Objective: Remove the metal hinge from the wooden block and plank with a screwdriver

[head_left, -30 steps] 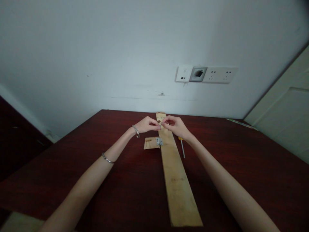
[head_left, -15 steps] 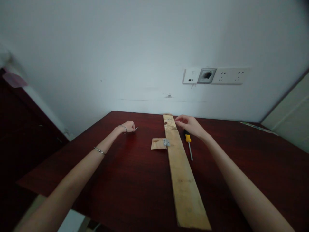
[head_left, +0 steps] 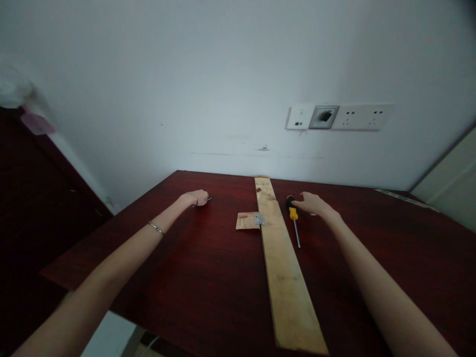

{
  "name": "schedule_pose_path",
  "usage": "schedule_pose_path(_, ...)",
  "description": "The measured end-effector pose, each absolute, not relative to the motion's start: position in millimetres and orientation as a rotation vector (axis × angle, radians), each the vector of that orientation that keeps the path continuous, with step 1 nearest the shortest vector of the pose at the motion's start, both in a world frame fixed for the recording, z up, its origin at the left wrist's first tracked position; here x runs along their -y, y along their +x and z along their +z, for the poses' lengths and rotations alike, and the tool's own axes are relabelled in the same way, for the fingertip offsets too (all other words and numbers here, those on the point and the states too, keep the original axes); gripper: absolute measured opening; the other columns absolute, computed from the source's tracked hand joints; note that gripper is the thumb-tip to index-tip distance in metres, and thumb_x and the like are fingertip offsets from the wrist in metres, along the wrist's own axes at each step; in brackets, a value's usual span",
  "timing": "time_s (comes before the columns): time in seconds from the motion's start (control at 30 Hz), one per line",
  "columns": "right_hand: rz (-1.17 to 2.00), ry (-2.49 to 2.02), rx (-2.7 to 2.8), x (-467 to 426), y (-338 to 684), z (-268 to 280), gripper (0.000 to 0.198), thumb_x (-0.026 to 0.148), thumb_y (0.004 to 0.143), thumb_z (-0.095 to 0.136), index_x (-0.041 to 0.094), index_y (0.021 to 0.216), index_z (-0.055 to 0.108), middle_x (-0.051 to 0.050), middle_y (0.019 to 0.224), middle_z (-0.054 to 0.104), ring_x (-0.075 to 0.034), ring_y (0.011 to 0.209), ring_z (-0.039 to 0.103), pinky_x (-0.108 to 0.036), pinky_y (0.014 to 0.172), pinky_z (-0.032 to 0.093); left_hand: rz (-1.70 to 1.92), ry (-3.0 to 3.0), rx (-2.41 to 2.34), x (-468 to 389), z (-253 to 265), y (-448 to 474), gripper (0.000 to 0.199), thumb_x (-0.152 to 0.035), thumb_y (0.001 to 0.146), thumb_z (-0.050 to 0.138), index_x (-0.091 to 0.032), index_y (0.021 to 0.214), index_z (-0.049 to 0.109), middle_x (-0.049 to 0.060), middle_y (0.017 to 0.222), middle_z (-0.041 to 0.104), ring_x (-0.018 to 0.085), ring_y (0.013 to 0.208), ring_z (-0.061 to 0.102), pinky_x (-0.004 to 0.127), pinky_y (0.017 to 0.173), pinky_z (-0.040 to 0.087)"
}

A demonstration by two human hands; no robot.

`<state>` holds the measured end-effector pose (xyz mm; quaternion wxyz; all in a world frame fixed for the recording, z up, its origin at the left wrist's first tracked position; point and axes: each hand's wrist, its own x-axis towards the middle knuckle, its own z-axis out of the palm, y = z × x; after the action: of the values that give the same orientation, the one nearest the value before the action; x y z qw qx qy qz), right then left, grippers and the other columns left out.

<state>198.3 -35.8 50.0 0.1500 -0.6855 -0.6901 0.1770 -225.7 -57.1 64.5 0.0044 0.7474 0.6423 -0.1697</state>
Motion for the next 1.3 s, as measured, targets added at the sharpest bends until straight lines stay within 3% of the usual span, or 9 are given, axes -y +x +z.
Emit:
schedule_pose_path(0.1,0.646,-2.006,1.911,37,196,42,0.070,0.050,0.074,0.060,0.007,0.129,0.050,-0.023,0.118,0.061,-0.027,0.086,0.067,-0.027,0.048,0.053,-0.609,2.338,-2.004,59,68,-221,0.022,-0.017,0.081,0.050,-0.012,0.087,0.070,0.016,0.097,0.071,0.024,0.086,0.067,0.028,0.072,0.049)
schedule_pose_path(0.23,0.730,-1.981,1.830,37,191,37,0.073,0.049,0.076,0.059,0.008,0.135,0.044,-0.021,0.120,0.060,-0.022,0.082,0.068,-0.022,0.045,0.053,-0.654,2.318,-2.005,60,70,-217,0.022,-0.020,0.081,0.051,-0.012,0.090,0.070,0.017,0.099,0.071,0.025,0.089,0.067,0.029,0.075,0.050)
schedule_pose_path(0.5,0.739,-1.822,1.812,36,190,33,0.072,0.048,0.065,0.069,0.005,0.122,0.057,-0.022,0.108,0.065,-0.023,0.075,0.068,-0.022,0.036,0.051,-0.558,2.276,-2.007,64,73,-217,0.015,-0.021,0.077,0.056,-0.013,0.080,0.069,0.014,0.087,0.071,0.023,0.081,0.066,0.027,0.073,0.048)
schedule_pose_path(0.63,0.749,-1.735,1.787,39,187,31,0.060,0.040,0.059,0.075,0.006,0.108,0.066,-0.016,0.089,0.071,-0.021,0.066,0.067,-0.022,0.035,0.051,-0.459,2.216,-2.003,62,82,-222,0.015,-0.026,0.073,0.059,-0.014,0.078,0.067,0.011,0.082,0.071,0.022,0.076,0.064,0.026,0.067,0.045)
schedule_pose_path(0.77,0.776,-1.674,1.693,39,185,39,0.049,0.029,0.061,0.073,0.006,0.104,0.066,-0.008,0.067,0.069,-0.019,0.056,0.066,-0.026,0.042,0.056,-0.299,2.193,-1.915,59,91,-216,0.033,-0.033,0.075,0.058,-0.013,0.100,0.064,0.010,0.095,0.070,0.019,0.078,0.063,0.023,0.064,0.044)
schedule_pose_path(0.93,0.760,-1.533,1.602,44,190,85,0.056,0.029,0.066,0.072,0.009,0.116,0.057,-0.008,0.076,0.070,-0.017,0.059,0.066,-0.027,0.050,0.058,-0.038,2.220,-1.479,67,89,-170,0.072,-0.046,0.067,0.067,-0.013,0.128,0.047,0.013,0.125,0.058,0.020,0.106,0.058,0.022,0.082,0.044)
schedule_pose_path(1.07,0.688,-1.147,1.546,68,182,128,0.061,0.035,0.063,0.074,0.013,0.116,0.053,-0.004,0.073,0.066,-0.018,0.058,0.065,-0.030,0.053,0.058,-0.167,2.311,-1.217,80,78,-121,0.098,-0.054,0.059,0.073,-0.009,0.138,0.036,0.019,0.142,0.042,0.028,0.124,0.045,0.029,0.099,0.037)
schedule_pose_path(1.2,0.497,-0.873,1.598,95,159,146,0.060,0.035,0.065,0.073,0.018,0.117,0.049,-0.003,0.083,0.062,-0.016,0.067,0.063,-0.030,0.060,0.056,-0.191,2.448,-1.183,88,65,-91,0.101,-0.057,0.059,0.073,-0.007,0.138,0.034,0.022,0.142,0.040,0.035,0.126,0.040,0.038,0.104,0.033)
schedule_pose_path(1.3,0.460,-0.789,1.652,107,143,145,0.054,0.034,0.067,0.071,0.020,0.115,0.050,-0.002,0.085,0.060,-0.016,0.073,0.062,-0.029,0.063,0.056,-0.115,2.498,-1.165,89,57,-85,0.093,-0.054,0.064,0.071,-0.007,0.136,0.036,0.021,0.135,0.045,0.033,0.122,0.043,0.037,0.102,0.034)
